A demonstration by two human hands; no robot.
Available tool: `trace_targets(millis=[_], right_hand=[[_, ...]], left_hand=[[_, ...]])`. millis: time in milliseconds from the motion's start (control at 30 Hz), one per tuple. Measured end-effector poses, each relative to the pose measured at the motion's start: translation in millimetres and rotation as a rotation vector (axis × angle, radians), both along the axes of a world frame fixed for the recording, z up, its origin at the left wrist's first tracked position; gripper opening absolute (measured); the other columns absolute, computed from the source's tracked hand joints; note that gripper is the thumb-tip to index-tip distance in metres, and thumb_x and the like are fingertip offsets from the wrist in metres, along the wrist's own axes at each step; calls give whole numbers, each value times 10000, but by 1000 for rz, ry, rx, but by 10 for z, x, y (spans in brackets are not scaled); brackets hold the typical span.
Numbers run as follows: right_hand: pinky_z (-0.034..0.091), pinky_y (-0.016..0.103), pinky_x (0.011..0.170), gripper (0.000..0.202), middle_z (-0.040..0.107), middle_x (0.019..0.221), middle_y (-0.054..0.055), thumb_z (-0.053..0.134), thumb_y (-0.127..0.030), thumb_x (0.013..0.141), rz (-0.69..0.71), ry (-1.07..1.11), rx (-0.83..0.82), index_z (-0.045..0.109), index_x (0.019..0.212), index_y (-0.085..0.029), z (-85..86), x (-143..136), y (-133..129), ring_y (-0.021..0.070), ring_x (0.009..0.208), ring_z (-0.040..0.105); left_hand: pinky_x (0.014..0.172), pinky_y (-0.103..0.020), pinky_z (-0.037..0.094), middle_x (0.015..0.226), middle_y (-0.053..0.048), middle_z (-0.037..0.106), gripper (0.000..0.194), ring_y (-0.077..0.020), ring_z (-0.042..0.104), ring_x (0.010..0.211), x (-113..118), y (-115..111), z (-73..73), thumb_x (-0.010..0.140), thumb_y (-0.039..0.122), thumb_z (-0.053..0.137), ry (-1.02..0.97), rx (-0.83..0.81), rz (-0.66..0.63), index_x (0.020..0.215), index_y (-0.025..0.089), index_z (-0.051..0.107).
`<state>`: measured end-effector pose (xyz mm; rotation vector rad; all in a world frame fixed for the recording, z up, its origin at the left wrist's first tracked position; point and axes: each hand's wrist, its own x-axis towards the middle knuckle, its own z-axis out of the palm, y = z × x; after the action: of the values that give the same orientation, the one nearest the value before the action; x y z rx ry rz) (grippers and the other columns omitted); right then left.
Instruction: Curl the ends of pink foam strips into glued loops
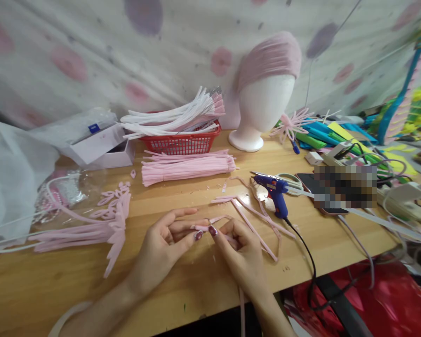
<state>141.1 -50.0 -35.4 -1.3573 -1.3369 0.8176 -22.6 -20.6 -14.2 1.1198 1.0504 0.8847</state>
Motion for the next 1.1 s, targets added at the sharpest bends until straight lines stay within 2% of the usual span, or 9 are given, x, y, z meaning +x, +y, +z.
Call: trace_targets(millis=[200,533,833,1100], right_hand=[[226,231,433,313,373,526,-62,584,-317,894,-12,-55,34,487,625,-189,-10,5,24,83,459,322],[240,230,442,309,383,533,-61,600,-301,892,-46,-86,41,491,628,-185,-39,19,-4,78,465,342],[243,232,443,297,375,527,-66,615,-289,886,-65,-105,50,508,630,-184,-26,18,-7,73,458,325],[247,235,437,310,389,522,-62,626,-301,880,-66,-107,48,507,619,-185,-32,17,-8,74,458,329]], left_hand=[[916,-318,543,1054,-73,756,401,-223,678,1063,6,11,-23,784,258,715,3,-8,9,1145,201,550],[869,-315,561,998,-57,770,323,-219,711,985,72,13,-16,787,229,696,16,31,15,1088,204,579],[840,-263,570,1008,-48,769,296,-195,713,976,79,-1,-25,803,201,688,5,54,24,1081,192,586],[855,-307,571,984,-62,773,308,-229,715,970,95,2,-14,778,246,720,28,47,66,1058,183,610]])
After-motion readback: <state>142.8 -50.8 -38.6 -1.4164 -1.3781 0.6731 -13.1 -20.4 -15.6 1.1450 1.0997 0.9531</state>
